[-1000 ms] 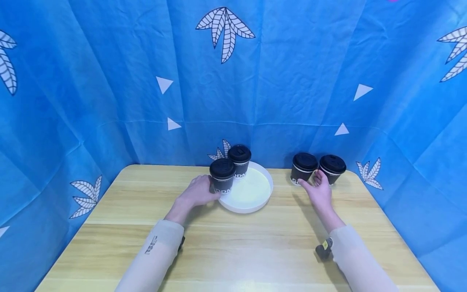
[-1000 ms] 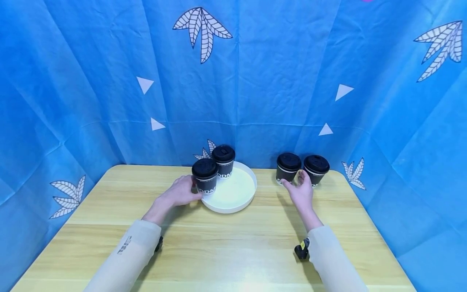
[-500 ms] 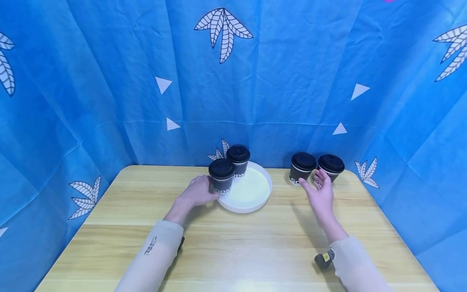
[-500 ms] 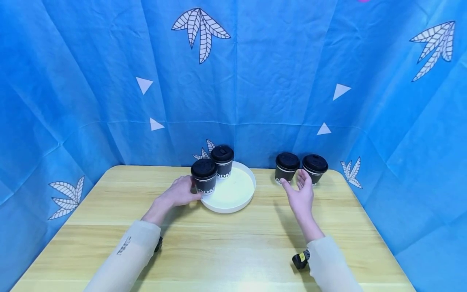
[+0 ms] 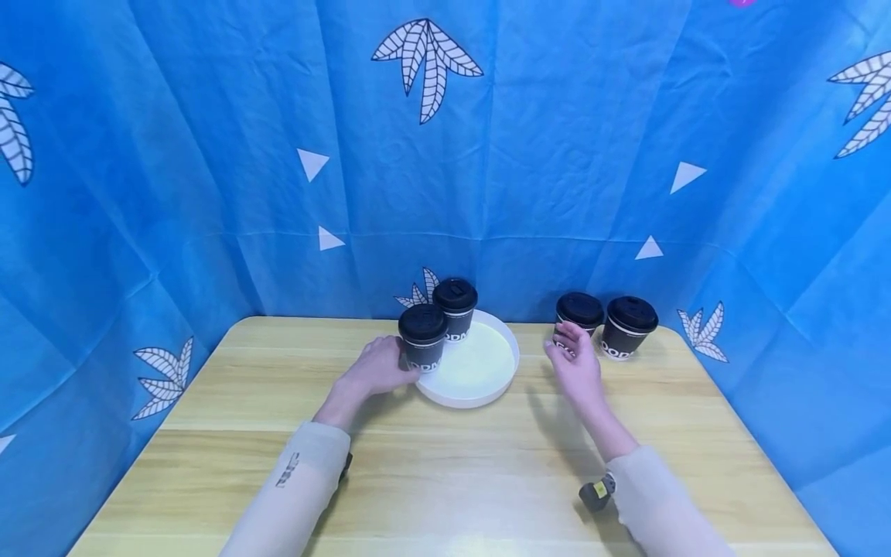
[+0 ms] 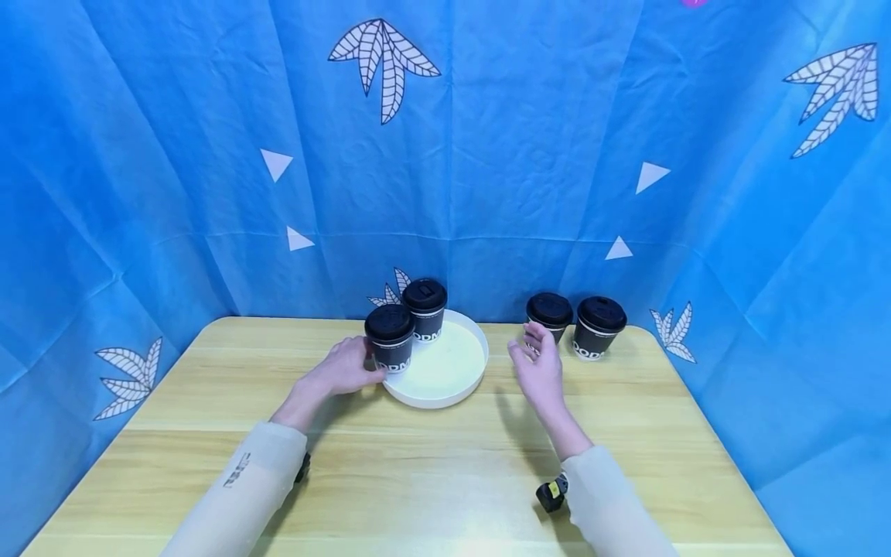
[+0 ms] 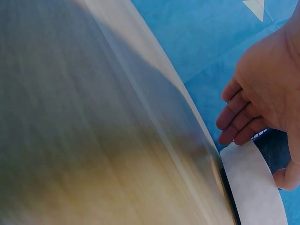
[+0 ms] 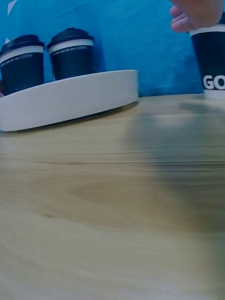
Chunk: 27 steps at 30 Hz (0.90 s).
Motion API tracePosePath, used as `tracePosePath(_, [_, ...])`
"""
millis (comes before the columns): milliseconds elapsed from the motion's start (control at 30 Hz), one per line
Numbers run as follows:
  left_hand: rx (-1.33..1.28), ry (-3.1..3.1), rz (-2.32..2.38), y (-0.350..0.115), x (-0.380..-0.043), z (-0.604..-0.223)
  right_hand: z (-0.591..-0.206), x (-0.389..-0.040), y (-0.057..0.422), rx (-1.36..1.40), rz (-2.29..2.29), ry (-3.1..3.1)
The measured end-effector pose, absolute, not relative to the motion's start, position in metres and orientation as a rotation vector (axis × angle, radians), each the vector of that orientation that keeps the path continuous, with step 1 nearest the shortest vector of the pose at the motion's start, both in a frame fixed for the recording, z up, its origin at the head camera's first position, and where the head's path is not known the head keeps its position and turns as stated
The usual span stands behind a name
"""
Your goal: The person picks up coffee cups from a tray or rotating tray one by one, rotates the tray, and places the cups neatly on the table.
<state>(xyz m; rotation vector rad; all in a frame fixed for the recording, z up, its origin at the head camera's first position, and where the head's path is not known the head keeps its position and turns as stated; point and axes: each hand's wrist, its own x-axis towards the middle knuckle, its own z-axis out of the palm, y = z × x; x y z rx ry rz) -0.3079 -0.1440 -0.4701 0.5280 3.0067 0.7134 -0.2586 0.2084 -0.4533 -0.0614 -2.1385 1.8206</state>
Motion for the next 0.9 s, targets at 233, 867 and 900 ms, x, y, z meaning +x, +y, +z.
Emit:
tracePosePath(233, [0.515,3.002,0.72,-0.144,-0.306,-0.469,-0.466,-0.272,0.197,-0.009,1.808,-2.273])
tracePosePath(867, [0.492,3.003,0.741,-0.143,-0.306,-0.47,-0.485,-0.289,0.179,-0.061,1.677,-2.634])
tracePosePath(900, [0.484,3.005,0.74,-0.143,-0.306,-0.469,-0.484,-0.289,0.179,-0.062,1.671,-2.643])
